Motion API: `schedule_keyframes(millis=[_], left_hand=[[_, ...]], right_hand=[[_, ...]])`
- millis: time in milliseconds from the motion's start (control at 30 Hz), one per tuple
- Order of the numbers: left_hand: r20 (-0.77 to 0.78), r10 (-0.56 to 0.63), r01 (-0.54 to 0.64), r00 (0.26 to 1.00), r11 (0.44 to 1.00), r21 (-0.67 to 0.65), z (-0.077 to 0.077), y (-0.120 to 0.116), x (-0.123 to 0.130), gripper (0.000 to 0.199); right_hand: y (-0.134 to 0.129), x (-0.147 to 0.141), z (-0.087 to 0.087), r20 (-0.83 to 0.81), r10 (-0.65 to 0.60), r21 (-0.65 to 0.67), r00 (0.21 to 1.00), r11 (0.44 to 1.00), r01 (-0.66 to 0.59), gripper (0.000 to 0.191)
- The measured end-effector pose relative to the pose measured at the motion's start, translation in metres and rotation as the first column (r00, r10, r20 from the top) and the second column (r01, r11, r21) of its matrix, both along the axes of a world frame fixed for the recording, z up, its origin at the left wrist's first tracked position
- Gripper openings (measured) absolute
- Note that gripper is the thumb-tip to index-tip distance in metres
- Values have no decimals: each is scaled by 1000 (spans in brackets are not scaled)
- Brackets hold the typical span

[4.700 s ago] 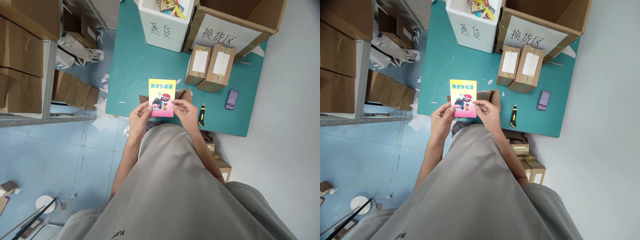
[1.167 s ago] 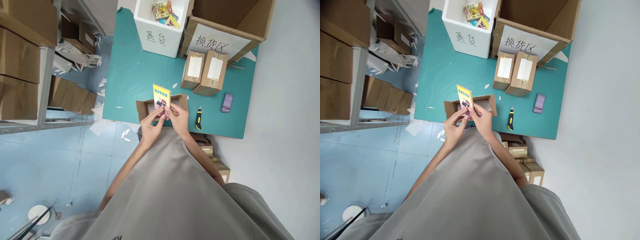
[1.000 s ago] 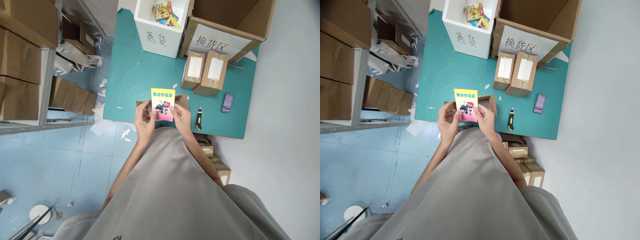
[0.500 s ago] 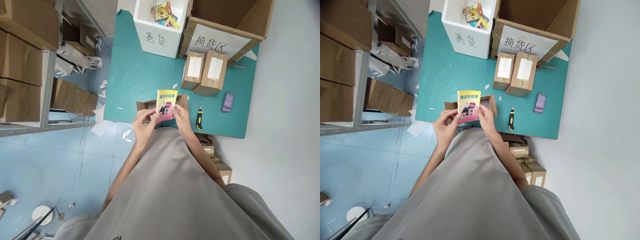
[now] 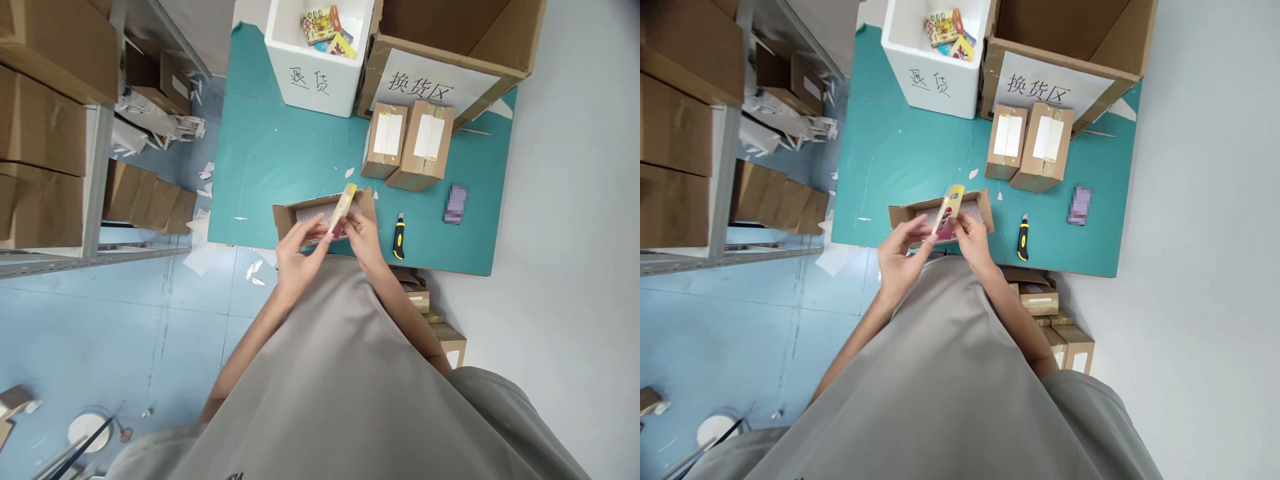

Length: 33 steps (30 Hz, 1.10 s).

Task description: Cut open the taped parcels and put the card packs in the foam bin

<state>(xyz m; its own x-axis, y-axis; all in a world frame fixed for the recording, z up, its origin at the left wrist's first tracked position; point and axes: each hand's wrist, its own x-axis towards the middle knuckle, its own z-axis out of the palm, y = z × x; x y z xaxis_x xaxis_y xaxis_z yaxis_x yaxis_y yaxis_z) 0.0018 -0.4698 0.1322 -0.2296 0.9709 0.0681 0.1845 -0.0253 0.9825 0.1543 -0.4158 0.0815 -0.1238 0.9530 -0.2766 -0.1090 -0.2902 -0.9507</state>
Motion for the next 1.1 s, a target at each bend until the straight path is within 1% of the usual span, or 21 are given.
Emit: schedule_keyframes(millis=[100,200,300,367,400,433,500,533,567,600,633,667,733,833,900,1000,1100], left_hand=[[197,108,-87,974,990,-115,-9,13,-18,46],[284,161,-109,945,976,-189,-25,24,-36,47],[346,131,-56,929,974,-219,-39,29,-41,48],[374,86,5,923,971,-238,-46,29,-35,49],[392,65,36,918,969,-245,-48,28,-31,49],[421,46,68,906,965,-252,-50,27,-26,49],[496,19,135,868,953,-272,-53,25,-16,49],[529,11,163,849,946,-281,-54,24,-12,48],[552,5,185,834,939,-288,-56,23,-9,47],[566,-1,201,825,935,-293,-57,22,-7,44],[572,-6,211,820,932,-293,-57,22,-6,41],[574,-8,211,819,934,-289,-58,21,-6,37],[574,0,199,819,938,-285,-57,21,-10,34],[528,54,137,847,939,-317,-57,23,-20,39],[461,89,75,883,942,-326,-56,25,-27,40],[374,93,21,923,956,-291,-54,27,-33,44],[337,82,1,938,971,-240,-45,29,-34,42]], right_hand=[[0,3,-1,-12,-3,-3,1000,1000,3,58],[-4,1,12,26,-26,45,999,999,24,52],[-12,-8,34,120,-59,169,991,985,39,37],[-20,-17,46,229,-38,281,973,959,-29,25],[-24,-21,50,294,-14,343,956,935,-91,21],[-29,-26,52,361,8,405,933,899,-164,18],[-36,-34,50,493,45,502,869,801,-327,19],[-39,-37,48,552,52,527,832,751,-397,21],[-41,-39,45,602,54,535,797,713,-452,23],[-42,-40,43,636,52,533,770,692,-487,25],[-42,-40,41,652,50,526,756,689,-499,25],[-41,-39,40,649,45,519,759,704,-485,24],[-39,-36,42,596,27,507,803,763,-402,22],[-31,-26,44,454,-16,453,891,865,-215,22],[-23,-16,41,372,-58,393,926,914,-101,28],[-10,-1,32,316,-100,302,944,953,1,38],[0,9,26,276,-105,267,955,963,28,39]])
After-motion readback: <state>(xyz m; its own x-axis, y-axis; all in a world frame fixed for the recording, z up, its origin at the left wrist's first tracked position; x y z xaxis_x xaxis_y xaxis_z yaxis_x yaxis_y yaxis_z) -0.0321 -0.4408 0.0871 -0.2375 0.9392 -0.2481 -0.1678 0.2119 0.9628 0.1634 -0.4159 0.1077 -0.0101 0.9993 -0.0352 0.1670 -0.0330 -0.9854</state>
